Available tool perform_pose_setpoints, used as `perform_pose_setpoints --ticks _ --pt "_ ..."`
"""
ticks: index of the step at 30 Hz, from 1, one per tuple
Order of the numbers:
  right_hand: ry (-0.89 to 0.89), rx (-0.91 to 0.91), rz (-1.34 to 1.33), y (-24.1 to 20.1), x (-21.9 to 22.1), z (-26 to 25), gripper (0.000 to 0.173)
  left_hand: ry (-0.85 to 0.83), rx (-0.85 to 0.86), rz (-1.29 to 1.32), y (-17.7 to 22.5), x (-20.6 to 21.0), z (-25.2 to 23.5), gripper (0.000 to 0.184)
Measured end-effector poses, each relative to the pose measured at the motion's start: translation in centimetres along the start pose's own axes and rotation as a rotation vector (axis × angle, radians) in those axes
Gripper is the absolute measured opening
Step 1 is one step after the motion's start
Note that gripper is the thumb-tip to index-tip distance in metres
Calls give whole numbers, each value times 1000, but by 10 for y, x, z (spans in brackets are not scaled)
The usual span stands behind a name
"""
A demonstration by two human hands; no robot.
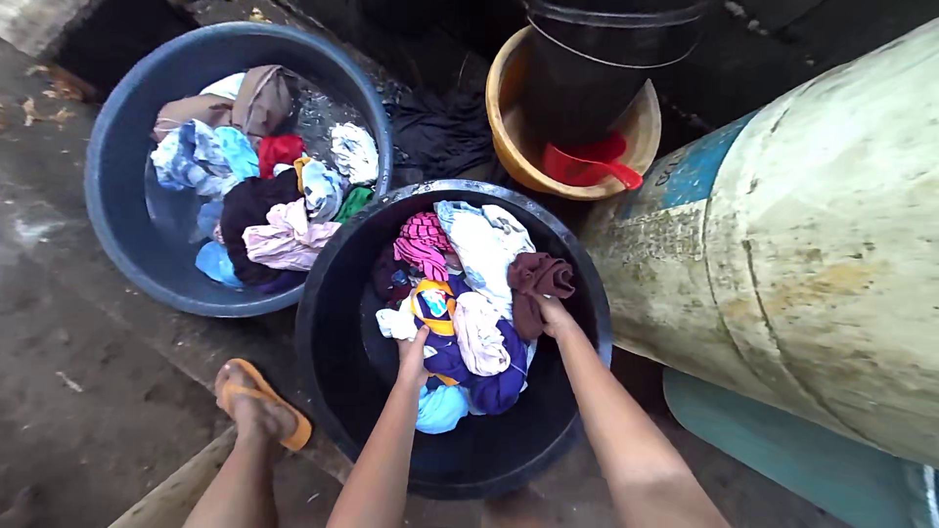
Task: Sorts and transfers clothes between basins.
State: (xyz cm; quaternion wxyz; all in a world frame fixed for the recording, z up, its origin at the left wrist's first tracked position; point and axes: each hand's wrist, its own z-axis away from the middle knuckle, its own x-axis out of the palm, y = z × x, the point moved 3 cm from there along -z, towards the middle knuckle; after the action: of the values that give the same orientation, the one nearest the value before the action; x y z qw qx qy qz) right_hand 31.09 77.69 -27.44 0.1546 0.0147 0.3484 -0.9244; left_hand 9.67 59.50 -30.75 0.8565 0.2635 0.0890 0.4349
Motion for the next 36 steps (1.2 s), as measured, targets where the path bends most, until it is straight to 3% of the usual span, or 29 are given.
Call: perform_pose_setpoints --ticks 3,5,7,11,14,20,23,26,29,32,36 --pt "-35 -266 129 -2 17 36 46 -67 143 -12 23 21 32 53" --pt "-29 -333 253 -18 25 64 68 -85 130 21 37 25 56 46" --pt "-5 -376 250 -29 30 94 72 -74 56 111 50 23 84 32" --pt "57 -392 144 -49 36 158 62 -105 -28 190 81 11 141 24" --pt "96 -423 110 -73 38 197 42 -155 -1 177 114 5 174 25" --pt "51 -420 121 -124 62 260 19 -191 225 256 215 -23 239 36" --pt "-67 -599 -77 -162 107 261 9 -149 376 325 277 -46 259 33" --pt "-208 -535 -164 -234 179 264 15 -107 505 367 333 -74 247 28" --pt "-274 -733 12 -287 257 227 20 -76 611 408 383 -104 203 20" --pt "-242 -860 99 -304 334 170 34 -73 566 447 409 -136 128 27" --pt "-245 -795 98 -294 420 93 68 -83 538 445 416 -172 20 23"
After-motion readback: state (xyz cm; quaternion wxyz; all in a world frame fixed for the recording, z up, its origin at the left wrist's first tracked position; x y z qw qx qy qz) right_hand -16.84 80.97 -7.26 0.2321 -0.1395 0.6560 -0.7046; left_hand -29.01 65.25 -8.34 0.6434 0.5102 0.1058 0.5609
